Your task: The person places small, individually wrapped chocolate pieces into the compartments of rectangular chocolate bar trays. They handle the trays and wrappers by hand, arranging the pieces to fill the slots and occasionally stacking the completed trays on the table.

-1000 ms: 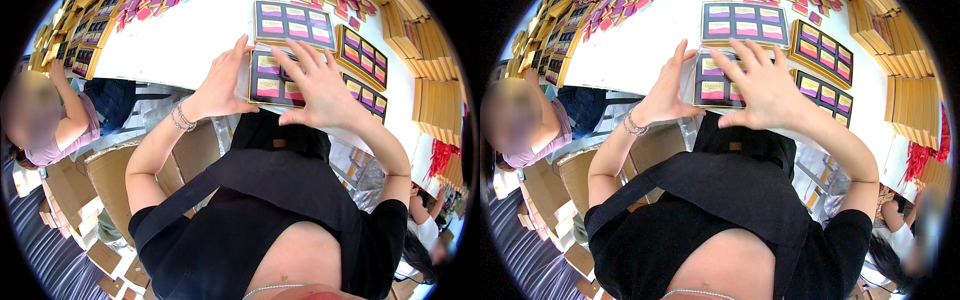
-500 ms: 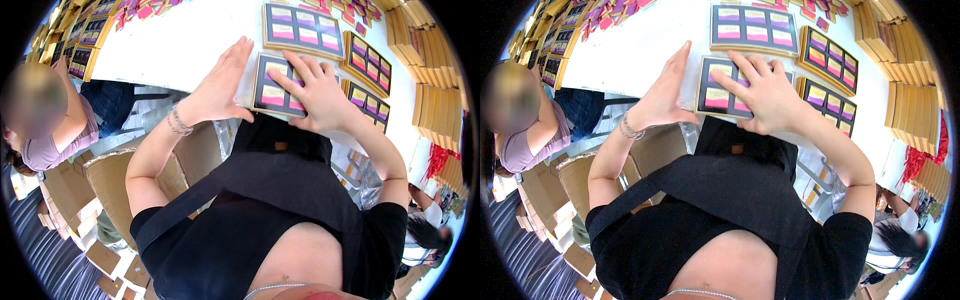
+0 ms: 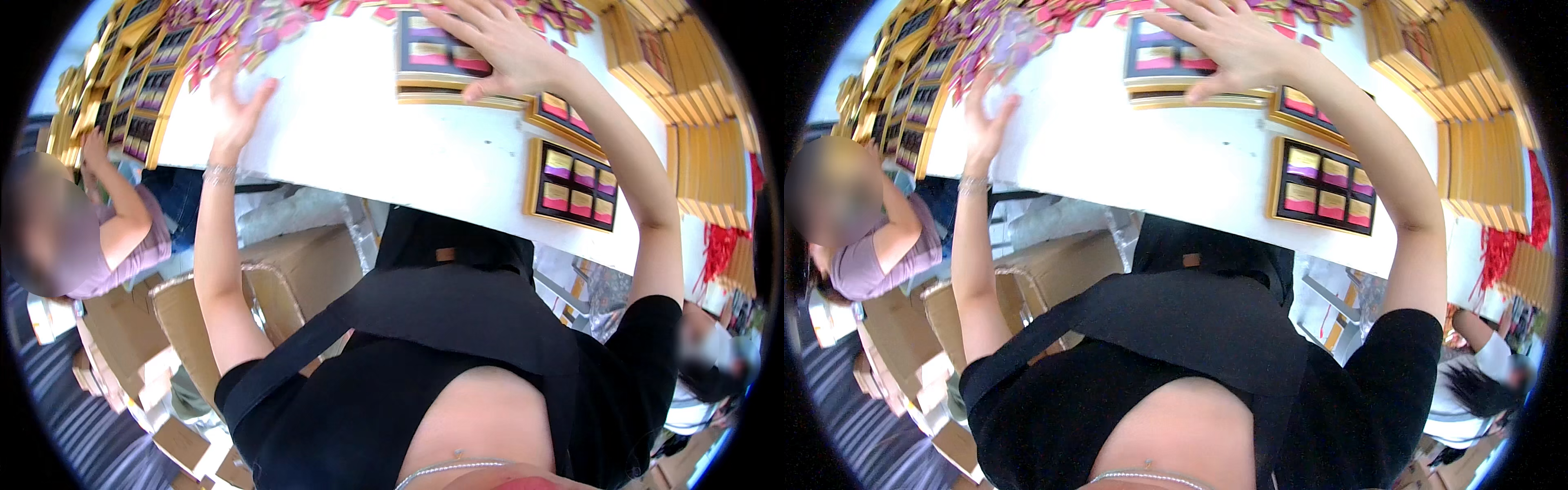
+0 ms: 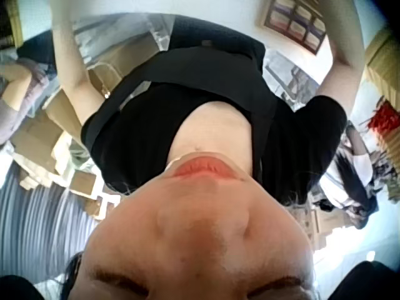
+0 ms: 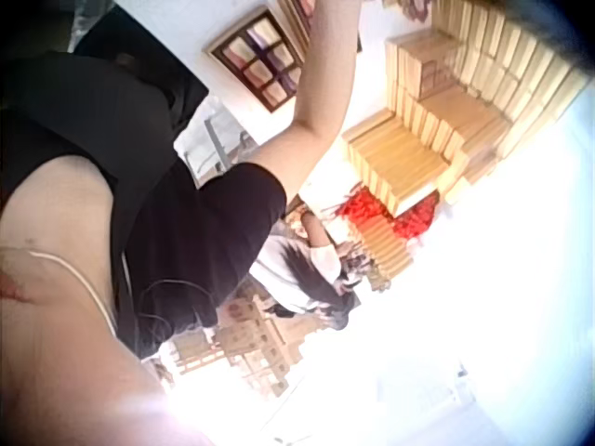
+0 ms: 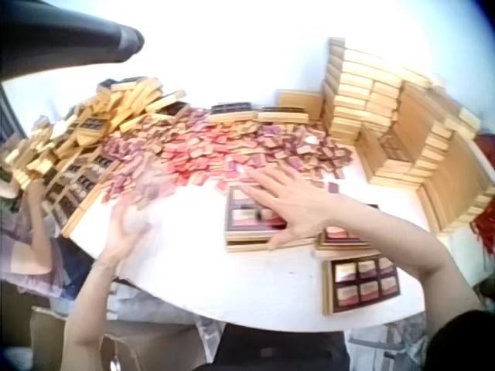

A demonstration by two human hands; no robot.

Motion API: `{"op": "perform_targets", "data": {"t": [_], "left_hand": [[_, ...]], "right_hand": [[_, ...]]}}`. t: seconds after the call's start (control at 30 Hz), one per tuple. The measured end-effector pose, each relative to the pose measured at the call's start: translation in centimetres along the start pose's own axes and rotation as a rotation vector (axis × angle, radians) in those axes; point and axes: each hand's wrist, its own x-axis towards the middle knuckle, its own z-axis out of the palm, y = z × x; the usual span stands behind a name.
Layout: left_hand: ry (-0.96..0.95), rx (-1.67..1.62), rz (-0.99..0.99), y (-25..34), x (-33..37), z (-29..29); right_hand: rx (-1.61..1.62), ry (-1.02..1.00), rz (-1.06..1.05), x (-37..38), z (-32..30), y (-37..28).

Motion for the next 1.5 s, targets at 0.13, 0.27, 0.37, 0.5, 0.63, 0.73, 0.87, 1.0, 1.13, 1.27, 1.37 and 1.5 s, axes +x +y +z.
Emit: {"op": "perform_targets", "data": {"t": [0.13, 0.27, 0.37, 0.5, 0.63, 0.73, 0.87, 1.0, 1.13, 1.27, 1.37, 1.5], "left_hand": [[0.162, 0.336, 0.53, 14.9, 5.1, -1.3], [0.146, 0.012, 0.822, 27.2, 9.0, 3.1], [-0.078, -0.09, 0.771, 32.1, 10.2, 5.3], [-0.03, -0.15, 0.768, 30.3, 9.6, 10.9], [-0.221, 0.452, 0.65, 25.2, 5.8, 10.8], [-0.185, 0.3, 0.519, 25.2, 4.9, 8.9], [-0.138, 0.213, 0.334, 19.9, 0.9, -3.5], [-0.183, -0.135, -0.551, 8.6, -11.3, -17.8], [-0.627, -0.426, -1.387, -1.6, -33.6, -22.9], [-0.726, 0.284, -1.217, -3.2, -51.4, -11.8], [-0.789, 0.44, -1.201, -1.6, -52.0, -0.8], [-0.429, 0.562, -1.348, -3.6, -53.9, 4.6]], "right_hand": [[-0.208, 0.437, 0.03, -4.2, -9.9, -1.7], [-0.408, 0.059, 0.197, -7.9, -13.1, -4.2], [-0.222, -0.044, 0.444, -11.6, -12.8, -3.9], [-0.188, 0.233, 0.395, -21.2, -4.4, 2.2], [-0.122, 0.125, 0.391, -20.1, 1.6, 3.7], [-0.022, -0.008, 0.378, -18.9, 2.6, 4.1], [0.098, 0.026, 0.269, -20.1, 3.1, 4.5], [0.187, 0.019, 0.154, -21.3, 2.8, 6.6], [0.083, -0.1, 0.154, -21.8, 2.6, 7.4], [0.153, -0.089, 0.092, -20.4, 2.9, 8.3], [0.095, -0.051, 0.098, -20.3, 3.0, 7.5], [0.084, -0.035, 0.102, -19.7, 3.2, 7.2]]}}
